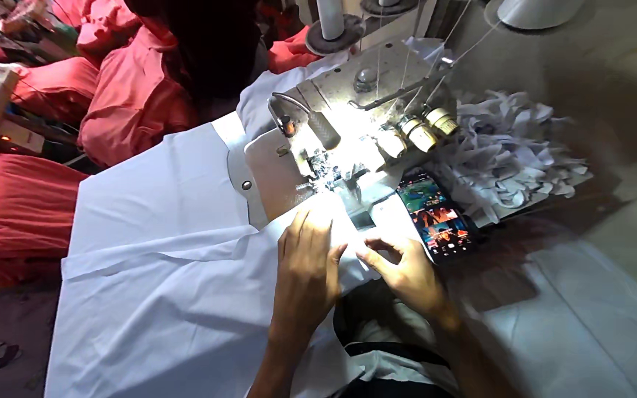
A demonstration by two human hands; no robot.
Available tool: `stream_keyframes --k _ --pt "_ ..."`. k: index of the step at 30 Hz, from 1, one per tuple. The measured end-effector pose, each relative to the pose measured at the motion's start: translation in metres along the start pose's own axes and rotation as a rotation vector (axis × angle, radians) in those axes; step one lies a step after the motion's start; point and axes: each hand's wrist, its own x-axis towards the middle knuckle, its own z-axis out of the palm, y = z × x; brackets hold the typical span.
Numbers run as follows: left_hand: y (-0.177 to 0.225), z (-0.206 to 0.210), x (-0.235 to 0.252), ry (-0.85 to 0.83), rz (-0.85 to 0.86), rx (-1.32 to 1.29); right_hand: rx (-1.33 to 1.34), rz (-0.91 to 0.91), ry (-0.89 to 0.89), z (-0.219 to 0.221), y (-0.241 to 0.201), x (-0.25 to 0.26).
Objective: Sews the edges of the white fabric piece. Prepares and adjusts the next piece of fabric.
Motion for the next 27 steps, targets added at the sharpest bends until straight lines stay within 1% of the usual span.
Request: stream_keyframes --k 3,5,8,9,11,13,17,24,27 --pt "0.019 -0.003 -0.017 0.106 -0.018 -0.095 -0.019 0.015 -0.01 -0.005 -0.002 -0.007" --pt "0.036 -0.002 -0.035 0.123 -0.088 -0.27 -0.016 0.029 -0.024 -0.007 -0.001 -0.01" --pt "0.054 0.012 -0.063 0.047 -0.282 -0.617 0.0 0.035 -0.051 -0.01 -0.001 -0.01" --pt "0.057 0.019 -0.071 0.036 -0.358 -0.697 0.003 0.031 -0.055 -0.01 -0.002 -0.009" --pt "0.06 0.03 -0.08 0.033 -0.479 -0.817 0.017 0.026 -0.064 -0.01 -0.002 -0.008" --pt "0.061 0.037 -0.083 0.036 -0.546 -0.905 0.024 0.028 -0.071 -0.01 -0.002 -0.008" --pt "0.059 0.045 -0.076 0.017 -0.56 -0.927 0.029 0.036 -0.095 -0.011 -0.001 -0.007" --pt "0.057 0.044 -0.067 0.018 -0.575 -0.941 0.03 0.067 -0.106 -0.015 0.001 -0.008" --pt "0.058 0.042 -0.067 0.06 -0.584 -0.928 -0.011 0.071 -0.102 -0.017 0.001 -0.011"
